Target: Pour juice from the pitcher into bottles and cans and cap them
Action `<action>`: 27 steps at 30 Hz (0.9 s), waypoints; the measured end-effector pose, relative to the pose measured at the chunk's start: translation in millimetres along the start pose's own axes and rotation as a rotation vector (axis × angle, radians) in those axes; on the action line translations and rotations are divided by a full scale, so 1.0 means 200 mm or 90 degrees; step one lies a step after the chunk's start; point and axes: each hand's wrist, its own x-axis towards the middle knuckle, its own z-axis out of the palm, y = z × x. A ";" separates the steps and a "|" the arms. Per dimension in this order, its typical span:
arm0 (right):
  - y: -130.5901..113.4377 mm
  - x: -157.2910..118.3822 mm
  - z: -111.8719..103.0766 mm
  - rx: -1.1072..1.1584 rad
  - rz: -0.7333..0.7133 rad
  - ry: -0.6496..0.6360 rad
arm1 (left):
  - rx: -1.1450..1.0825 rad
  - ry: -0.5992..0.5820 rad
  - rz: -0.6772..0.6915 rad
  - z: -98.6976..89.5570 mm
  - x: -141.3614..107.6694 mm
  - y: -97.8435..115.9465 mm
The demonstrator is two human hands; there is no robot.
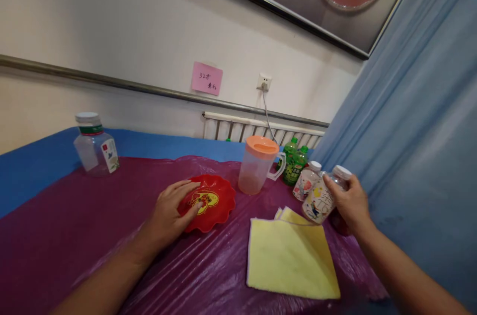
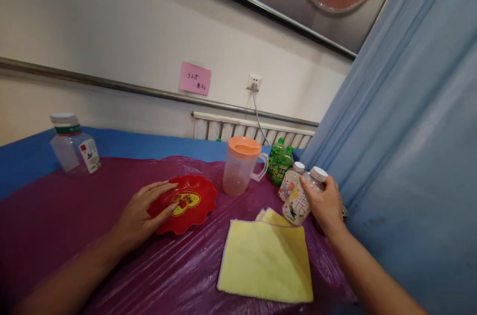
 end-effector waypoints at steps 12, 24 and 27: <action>0.29 0.02 0.19 -0.235 -0.009 0.025 | 0.000 0.008 -0.036 -0.03 0.01 0.02; 0.11 -0.22 0.16 -0.060 -0.348 0.102 | -0.053 0.020 -0.043 0.00 -0.05 0.03; -0.10 -0.42 0.27 0.046 -0.395 -0.013 | -0.066 0.027 -0.075 0.00 -0.08 0.04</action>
